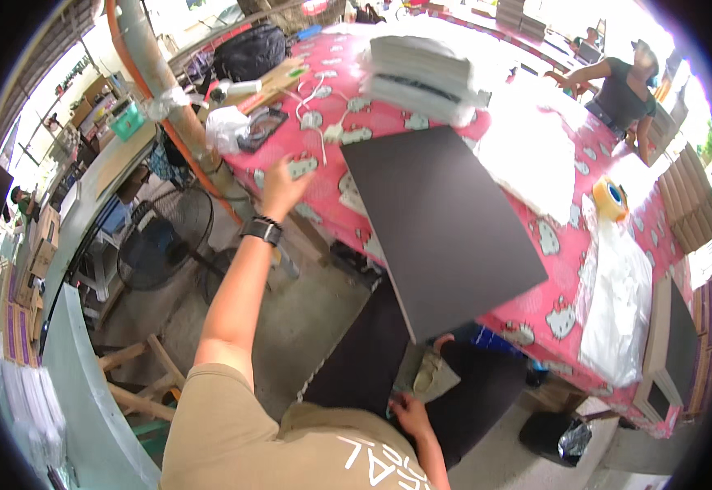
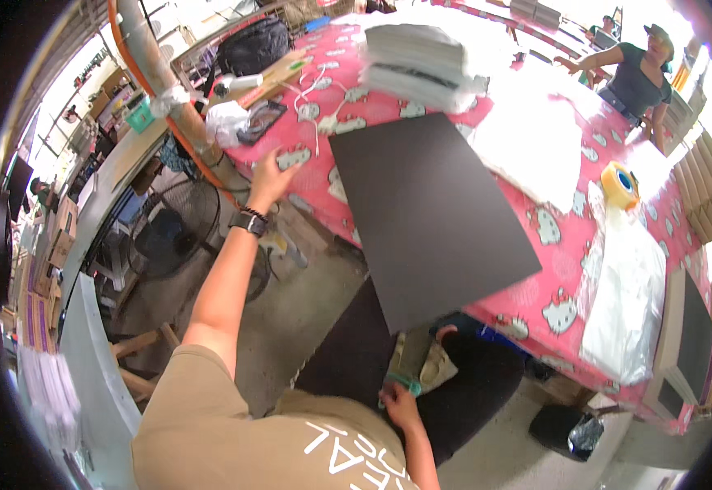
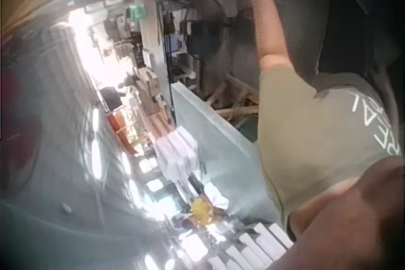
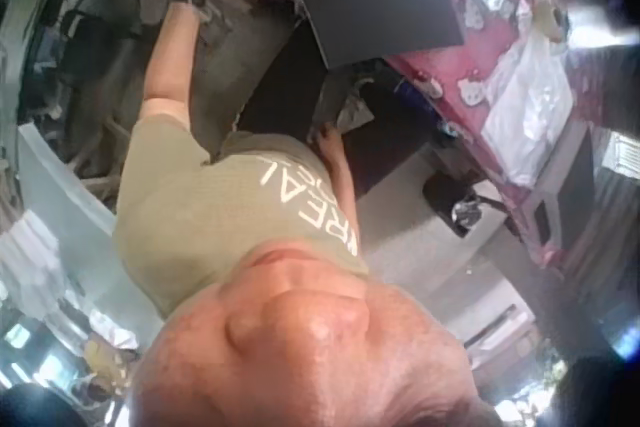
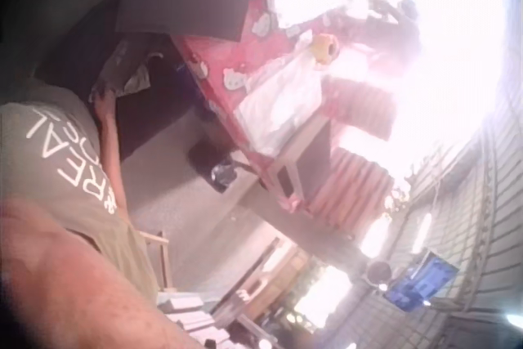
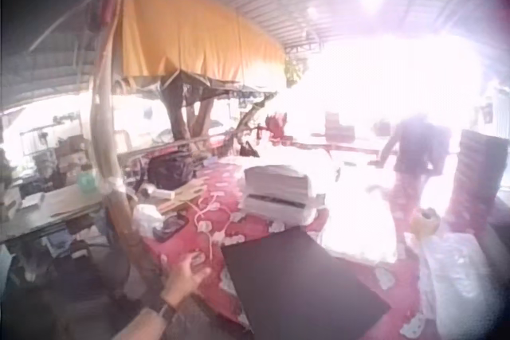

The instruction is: The person places black paper boards into plastic bags and seals them. The person handles several boards, sliding each into a separate sleeve before setting them aside on a table.

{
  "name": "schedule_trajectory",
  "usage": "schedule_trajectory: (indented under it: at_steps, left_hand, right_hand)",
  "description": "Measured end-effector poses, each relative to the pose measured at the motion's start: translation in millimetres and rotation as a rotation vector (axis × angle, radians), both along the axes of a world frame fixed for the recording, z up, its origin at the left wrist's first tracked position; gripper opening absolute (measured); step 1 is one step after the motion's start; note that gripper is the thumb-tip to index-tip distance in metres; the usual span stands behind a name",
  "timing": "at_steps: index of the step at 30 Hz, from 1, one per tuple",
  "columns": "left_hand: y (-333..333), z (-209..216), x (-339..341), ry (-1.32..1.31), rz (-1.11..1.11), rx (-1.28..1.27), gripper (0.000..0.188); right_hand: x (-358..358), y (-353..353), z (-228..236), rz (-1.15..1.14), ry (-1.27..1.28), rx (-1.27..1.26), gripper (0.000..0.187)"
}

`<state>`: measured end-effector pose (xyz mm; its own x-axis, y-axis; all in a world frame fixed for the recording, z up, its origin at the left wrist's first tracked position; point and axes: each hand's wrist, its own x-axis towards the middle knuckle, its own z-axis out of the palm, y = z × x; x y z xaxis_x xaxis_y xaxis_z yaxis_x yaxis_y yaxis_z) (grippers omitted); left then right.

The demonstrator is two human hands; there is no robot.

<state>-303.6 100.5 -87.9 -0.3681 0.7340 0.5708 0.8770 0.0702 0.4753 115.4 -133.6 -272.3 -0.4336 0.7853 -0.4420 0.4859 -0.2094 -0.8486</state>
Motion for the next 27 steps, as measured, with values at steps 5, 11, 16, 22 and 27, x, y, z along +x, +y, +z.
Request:
schedule_trajectory:
  at_steps: [5, 11, 16, 22, 27]
  left_hand:
    - [45, -40, -100, 0.119, 0.525, -0.162, 0.074]
    - [43, -86, -140, -0.011, 0.613, -0.109, 0.089]
    - [60, -57, -82, 0.309, 0.46, -0.025, 0.077]
    - [152, 2, 43, 0.006, -0.319, -0.143, 0.056]
    - [157, 3, 43, 0.27, -0.33, -0.555, 0.061]
  right_hand:
    - [-11, 21, -17, 0.02, -0.167, -0.118, 0.032]
    - [-25, 35, -19, 0.08, -0.226, -0.125, 0.031]
    - [-27, 56, 50, -0.103, 0.192, -0.092, 0.049]
    - [-37, 92, 131, -0.606, 1.178, -0.211, 0.071]
    - [-42, 98, 159, -0.749, 0.977, -0.204, 0.07]
